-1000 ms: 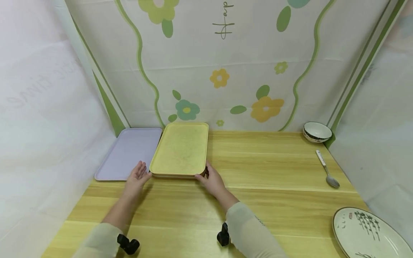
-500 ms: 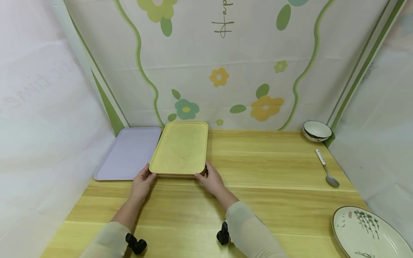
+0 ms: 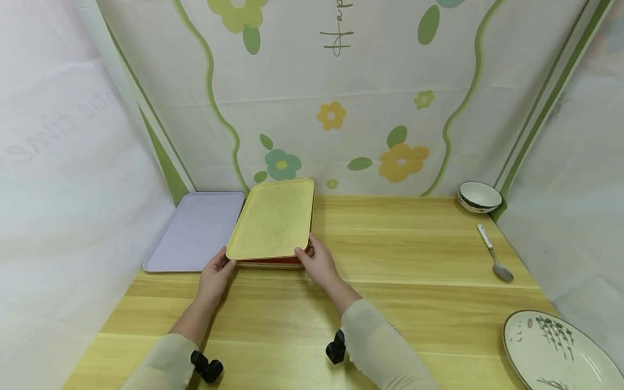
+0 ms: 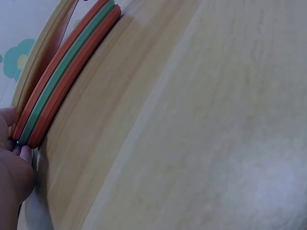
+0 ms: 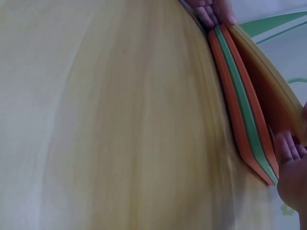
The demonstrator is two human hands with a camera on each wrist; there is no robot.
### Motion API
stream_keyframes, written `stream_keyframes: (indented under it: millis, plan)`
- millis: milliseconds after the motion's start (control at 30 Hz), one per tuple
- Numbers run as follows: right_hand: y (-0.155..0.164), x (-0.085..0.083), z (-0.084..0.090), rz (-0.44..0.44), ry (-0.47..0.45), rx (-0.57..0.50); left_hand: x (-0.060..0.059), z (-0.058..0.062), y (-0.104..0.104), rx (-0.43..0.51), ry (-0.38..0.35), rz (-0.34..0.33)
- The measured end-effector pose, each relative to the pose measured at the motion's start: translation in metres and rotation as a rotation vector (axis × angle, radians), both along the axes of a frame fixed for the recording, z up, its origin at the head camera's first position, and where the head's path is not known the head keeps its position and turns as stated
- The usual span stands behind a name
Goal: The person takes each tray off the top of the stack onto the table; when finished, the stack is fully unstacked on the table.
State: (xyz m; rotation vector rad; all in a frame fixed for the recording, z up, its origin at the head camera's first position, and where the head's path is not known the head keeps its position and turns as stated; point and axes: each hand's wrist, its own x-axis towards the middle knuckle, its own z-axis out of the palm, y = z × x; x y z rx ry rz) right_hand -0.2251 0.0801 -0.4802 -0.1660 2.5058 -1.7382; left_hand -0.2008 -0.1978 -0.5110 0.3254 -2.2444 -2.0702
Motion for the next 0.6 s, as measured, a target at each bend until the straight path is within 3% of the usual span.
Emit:
stream_keyframes:
  millis: [133, 267, 433, 600]
  plan:
    - [-0.0052, -0.0024, 0.0028, -0.017, -0.052, -0.136, 0.0002, 0.001, -0.0004, 0.009, -0.002, 0.007]
    - [-0.0072, -0.0033, 0.0026, -0.009, -0.088, -0.206, -0.0007, -0.0006, 0.0, 0.024, 0.0, 0.024]
    - [-0.0057, -0.0054, 0.0019, 0.005, -0.223, -0.373, 0.0001, -0.0002, 0.0005, 0.029, -0.009, 0.024]
    - [-0.004, -0.0067, 0.0049, -0.015, -0.279, -0.481, 0.0005, 0.0004, 0.001, 0.022, 0.021, 0.007]
